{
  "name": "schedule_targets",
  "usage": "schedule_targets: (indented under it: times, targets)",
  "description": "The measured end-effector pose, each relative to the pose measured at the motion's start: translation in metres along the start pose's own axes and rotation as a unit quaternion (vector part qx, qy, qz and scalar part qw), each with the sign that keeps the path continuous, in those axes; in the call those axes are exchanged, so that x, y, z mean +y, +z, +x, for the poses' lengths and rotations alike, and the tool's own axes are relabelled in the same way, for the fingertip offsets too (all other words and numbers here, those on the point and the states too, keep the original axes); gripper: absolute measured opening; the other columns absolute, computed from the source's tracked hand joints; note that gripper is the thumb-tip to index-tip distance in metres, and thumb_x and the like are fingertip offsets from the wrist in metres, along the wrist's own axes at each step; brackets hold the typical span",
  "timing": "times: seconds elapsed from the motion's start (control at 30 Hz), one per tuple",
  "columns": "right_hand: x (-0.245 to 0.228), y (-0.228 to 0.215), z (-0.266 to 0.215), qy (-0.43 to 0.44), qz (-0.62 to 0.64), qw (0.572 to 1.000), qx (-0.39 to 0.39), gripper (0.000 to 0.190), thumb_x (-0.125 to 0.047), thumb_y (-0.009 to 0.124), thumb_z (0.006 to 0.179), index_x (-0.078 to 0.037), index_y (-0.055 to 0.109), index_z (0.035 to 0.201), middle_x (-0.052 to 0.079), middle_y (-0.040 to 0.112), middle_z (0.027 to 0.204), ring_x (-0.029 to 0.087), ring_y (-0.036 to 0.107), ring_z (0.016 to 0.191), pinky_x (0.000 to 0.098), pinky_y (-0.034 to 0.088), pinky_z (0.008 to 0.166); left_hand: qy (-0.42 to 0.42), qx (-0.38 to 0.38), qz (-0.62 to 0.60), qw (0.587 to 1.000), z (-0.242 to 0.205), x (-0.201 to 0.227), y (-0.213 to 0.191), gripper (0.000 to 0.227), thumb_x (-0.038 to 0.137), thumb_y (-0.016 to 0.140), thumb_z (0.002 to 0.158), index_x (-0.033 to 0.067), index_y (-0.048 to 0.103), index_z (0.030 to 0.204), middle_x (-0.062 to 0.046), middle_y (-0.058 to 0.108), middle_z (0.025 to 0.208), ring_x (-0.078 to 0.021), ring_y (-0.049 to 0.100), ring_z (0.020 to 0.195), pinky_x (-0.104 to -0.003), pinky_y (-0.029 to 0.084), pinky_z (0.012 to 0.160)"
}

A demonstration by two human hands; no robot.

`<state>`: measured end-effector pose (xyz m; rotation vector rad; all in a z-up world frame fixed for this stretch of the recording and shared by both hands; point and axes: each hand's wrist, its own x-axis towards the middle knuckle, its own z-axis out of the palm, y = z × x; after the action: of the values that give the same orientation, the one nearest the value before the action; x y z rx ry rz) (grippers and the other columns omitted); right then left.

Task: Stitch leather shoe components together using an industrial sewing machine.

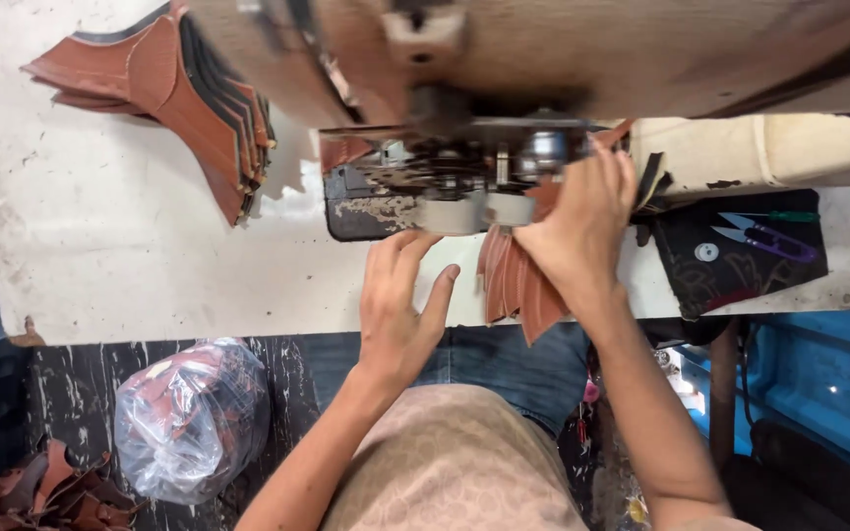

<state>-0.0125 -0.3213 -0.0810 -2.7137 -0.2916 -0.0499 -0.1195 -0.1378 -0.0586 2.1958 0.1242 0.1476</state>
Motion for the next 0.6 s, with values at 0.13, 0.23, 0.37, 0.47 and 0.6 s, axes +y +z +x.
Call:
schedule_targets:
  times: [0.13,0.23,0.37,0.47,0.6]
  targets:
    - [-0.012,0.006,-0.049,-0.041,-0.004,0.992,0.122,0.102,-0.045,0.092,0.061,0.017,0.049,0.13,0.034,0.056,0.124,0.047,0.052,0.117,0.0549,0.043,0.101,-0.014,-0.018,-0.132,0.991,0.002,0.024,-0.026,0.048,0.012,0.066,0.099,0.0042,0.054,0.145,-0.016,0.062,0.128,-0.0272,0.061,0.119,-0.039,0.055,0.095]
    - [-0.045,0.009,-0.06,-0.195,0.22,0.951,0.093,0.072,-0.029,0.092,0.083,-0.003,0.052,0.137,0.016,0.066,0.125,0.03,0.067,0.118,0.0377,0.052,0.106,-0.007,0.037,-0.2,0.979,-0.004,0.015,-0.011,0.037,0.007,0.057,0.112,0.0058,0.052,0.149,-0.017,0.066,0.137,-0.0268,0.066,0.127,-0.039,0.052,0.109]
    - [-0.062,-0.001,-0.046,-0.109,0.379,0.918,-0.043,0.064,-0.014,0.084,0.09,-0.006,0.053,0.145,0.011,0.068,0.119,0.014,0.065,0.099,0.0248,0.052,0.087,-0.104,0.135,-0.321,0.931,0.014,0.009,-0.022,0.062,0.007,0.059,0.103,0.0096,0.028,0.156,-0.011,0.073,0.108,-0.0185,0.07,0.09,-0.029,0.058,0.083]
    - [-0.069,0.0,-0.03,0.039,0.552,0.828,-0.09,0.046,-0.008,0.065,0.109,-0.003,0.054,0.154,0.006,0.068,0.118,0.007,0.061,0.098,0.0211,0.05,0.091,0.022,0.157,-0.183,0.97,0.026,0.01,-0.037,0.039,0.0,0.057,0.112,0.0043,0.054,0.151,-0.016,0.067,0.14,-0.0236,0.07,0.12,-0.031,0.056,0.107]
    - [-0.09,-0.014,0.003,-0.01,0.515,0.856,-0.045,0.025,0.002,0.069,0.104,0.001,0.068,0.13,0.006,0.071,0.123,0.009,0.067,0.107,0.0208,0.055,0.094,0.004,0.131,-0.169,0.977,0.041,0.01,-0.041,0.042,-0.003,0.056,0.109,0.0034,0.054,0.15,-0.013,0.067,0.145,-0.0188,0.073,0.122,-0.029,0.057,0.102]
